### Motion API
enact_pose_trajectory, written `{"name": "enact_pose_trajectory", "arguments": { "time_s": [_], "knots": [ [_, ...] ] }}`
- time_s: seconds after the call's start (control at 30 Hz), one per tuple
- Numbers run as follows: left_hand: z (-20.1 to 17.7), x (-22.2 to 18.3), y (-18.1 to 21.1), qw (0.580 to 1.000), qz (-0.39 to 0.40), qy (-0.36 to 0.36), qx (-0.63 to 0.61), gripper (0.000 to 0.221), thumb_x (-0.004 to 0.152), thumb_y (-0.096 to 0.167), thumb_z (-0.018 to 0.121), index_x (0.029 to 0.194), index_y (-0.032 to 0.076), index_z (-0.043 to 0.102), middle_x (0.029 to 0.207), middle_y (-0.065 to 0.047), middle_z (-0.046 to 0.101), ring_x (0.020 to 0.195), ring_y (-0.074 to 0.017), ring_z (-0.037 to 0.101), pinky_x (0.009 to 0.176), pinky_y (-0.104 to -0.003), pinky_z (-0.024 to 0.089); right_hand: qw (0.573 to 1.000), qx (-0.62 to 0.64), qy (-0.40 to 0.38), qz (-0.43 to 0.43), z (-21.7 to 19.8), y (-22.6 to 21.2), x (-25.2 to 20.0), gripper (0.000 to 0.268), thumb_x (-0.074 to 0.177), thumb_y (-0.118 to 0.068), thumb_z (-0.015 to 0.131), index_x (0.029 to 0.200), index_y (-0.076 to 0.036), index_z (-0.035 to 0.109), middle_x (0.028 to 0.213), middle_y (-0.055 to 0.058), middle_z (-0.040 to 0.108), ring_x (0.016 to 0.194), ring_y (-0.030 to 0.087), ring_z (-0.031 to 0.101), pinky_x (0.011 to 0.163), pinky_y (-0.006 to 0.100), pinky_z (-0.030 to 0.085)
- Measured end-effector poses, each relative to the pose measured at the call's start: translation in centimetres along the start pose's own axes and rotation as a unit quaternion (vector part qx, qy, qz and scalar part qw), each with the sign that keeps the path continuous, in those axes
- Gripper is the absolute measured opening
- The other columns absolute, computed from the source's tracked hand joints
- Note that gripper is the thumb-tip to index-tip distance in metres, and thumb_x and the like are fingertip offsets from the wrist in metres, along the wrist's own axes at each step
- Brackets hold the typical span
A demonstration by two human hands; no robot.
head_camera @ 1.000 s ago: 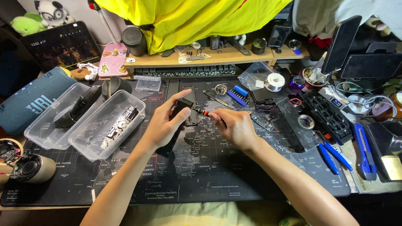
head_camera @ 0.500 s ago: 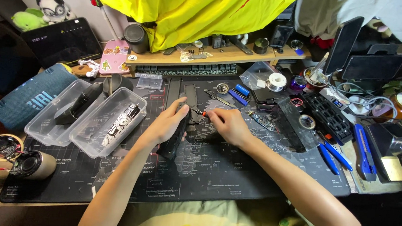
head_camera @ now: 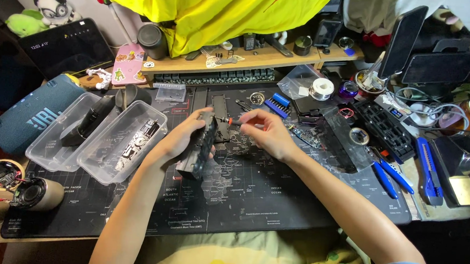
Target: Repairing a handheld electronic device using a precision screwdriver at a workbench
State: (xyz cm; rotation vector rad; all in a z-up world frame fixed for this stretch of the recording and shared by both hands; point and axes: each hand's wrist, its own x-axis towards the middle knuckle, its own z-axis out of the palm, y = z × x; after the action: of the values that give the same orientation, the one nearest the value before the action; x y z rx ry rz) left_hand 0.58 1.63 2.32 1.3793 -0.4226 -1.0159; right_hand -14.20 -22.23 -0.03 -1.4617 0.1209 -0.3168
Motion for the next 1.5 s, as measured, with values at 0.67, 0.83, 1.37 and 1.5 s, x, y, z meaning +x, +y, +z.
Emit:
{"name": "enact_pose_trajectory", "arguments": {
  "time_s": [0.67, 0.83, 1.37, 1.5],
  "knots": [
    [1.0, 4.2, -5.4, 0.980, -0.039, -0.084, -0.174, 0.060, 0.101, 0.030, 0.055, 0.160, 0.020, 0.057, 0.099, -0.036, 0.070, 0.080, -0.0524, 0.079, 0.069, -0.068, 0.070, 0.936, -0.174, 0.181, -0.247, 0.3, -0.9, -0.6, 0.041, 0.089, -0.018, 0.099, 0.109, -0.008, 0.065, 0.068, 0.008, 0.075, 0.049, 0.012, 0.063, 0.049, 0.024, 0.054],
    [1.9, 2.7, -3.9, 0.991, -0.017, -0.049, -0.125, 0.058, 0.103, 0.027, 0.053, 0.161, 0.022, 0.055, 0.094, -0.035, 0.070, 0.081, -0.0513, 0.080, 0.067, -0.065, 0.072, 0.973, -0.071, 0.148, -0.164, 0.2, -1.0, -0.3, 0.015, 0.115, -0.019, 0.064, 0.110, -0.005, 0.064, 0.055, 0.008, 0.067, 0.039, 0.015, 0.060, 0.037, 0.026, 0.051],
    [2.6, 2.1, -3.7, 0.998, 0.035, 0.014, -0.057, 0.058, 0.103, 0.025, 0.048, 0.160, 0.024, 0.049, 0.092, -0.030, 0.064, 0.076, -0.0473, 0.078, 0.060, -0.060, 0.072, 0.983, 0.056, 0.095, -0.146, -0.6, 1.7, 0.6, 0.017, 0.116, -0.012, 0.057, 0.130, -0.003, 0.053, 0.067, 0.013, 0.066, 0.052, 0.020, 0.067, 0.044, 0.030, 0.058],
    [1.8, 3.2, -5.0, 0.998, 0.030, 0.019, -0.048, 0.056, 0.103, 0.025, 0.048, 0.159, 0.025, 0.051, 0.091, -0.030, 0.064, 0.075, -0.0462, 0.078, 0.059, -0.059, 0.072, 0.979, 0.061, 0.095, -0.168, -0.6, 2.3, 0.8, 0.014, 0.116, -0.010, 0.057, 0.128, -0.004, 0.052, 0.067, 0.015, 0.066, 0.052, 0.021, 0.067, 0.042, 0.030, 0.056]
  ]
}}
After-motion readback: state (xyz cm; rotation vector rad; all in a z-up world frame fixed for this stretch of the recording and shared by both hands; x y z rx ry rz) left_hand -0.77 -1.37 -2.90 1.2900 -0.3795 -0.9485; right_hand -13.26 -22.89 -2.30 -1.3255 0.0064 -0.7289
